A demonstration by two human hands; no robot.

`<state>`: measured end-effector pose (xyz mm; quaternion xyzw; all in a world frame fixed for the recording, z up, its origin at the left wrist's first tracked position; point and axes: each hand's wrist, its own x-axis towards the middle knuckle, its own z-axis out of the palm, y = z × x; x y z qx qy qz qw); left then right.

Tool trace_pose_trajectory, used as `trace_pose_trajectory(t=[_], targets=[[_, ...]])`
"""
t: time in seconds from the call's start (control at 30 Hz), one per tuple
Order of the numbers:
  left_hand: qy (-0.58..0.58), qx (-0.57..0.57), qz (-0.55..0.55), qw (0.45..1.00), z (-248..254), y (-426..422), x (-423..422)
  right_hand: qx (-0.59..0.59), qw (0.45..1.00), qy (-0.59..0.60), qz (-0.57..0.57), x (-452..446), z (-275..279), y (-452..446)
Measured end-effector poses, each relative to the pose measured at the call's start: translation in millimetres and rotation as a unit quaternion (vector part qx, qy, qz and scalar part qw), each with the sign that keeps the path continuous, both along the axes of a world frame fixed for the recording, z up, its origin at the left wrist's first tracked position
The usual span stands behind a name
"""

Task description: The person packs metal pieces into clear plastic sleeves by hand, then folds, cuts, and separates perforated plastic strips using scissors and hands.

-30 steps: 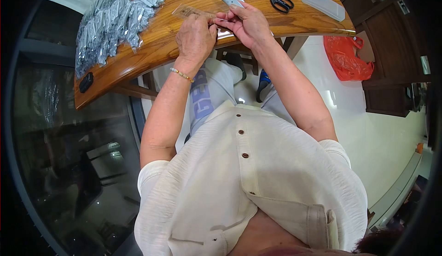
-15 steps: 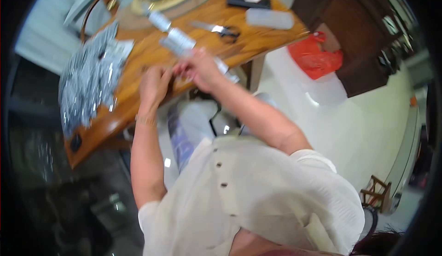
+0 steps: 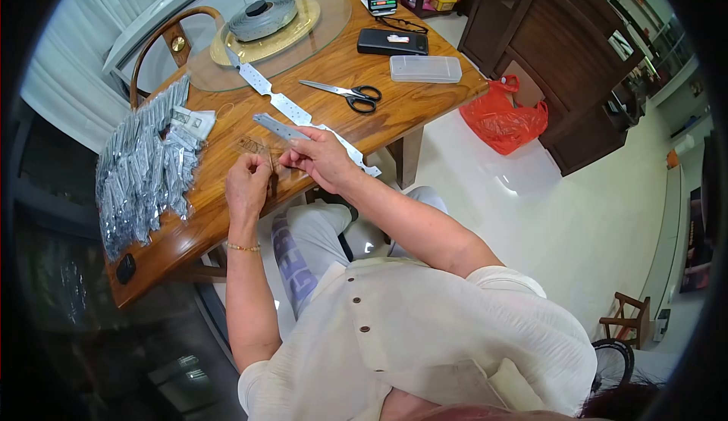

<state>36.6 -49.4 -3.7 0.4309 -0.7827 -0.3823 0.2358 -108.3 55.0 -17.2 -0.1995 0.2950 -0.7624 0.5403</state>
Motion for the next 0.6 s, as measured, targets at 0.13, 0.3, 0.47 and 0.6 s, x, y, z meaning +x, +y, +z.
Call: trace_pose_trajectory(t=[0.13, 0.3, 0.47, 0.6], targets=[[0.007, -0.043, 0.017, 0.999, 4.5, 5.6, -2.6, -0.003, 1.000, 0.001, -0.002, 0.4, -2.3, -0.4], [0.042, -0.033, -0.016, 0.998, -3.2, 4.7, -3.9, -0.011, 1.000, 0.002, -0.009, -2.0, -9.0, -3.7], [0.000, -0.074, -0.036, 0.997, -1.8, 3.1, -3.0, -0.034, 0.999, 0.018, -0.024, -6.2, -10.6, -0.9], [0.004, -0.056, -0.021, 0.998, 3.0, 8.3, -3.7, -0.027, 0.997, 0.044, -0.065, -5.8, -1.2, 9.3]])
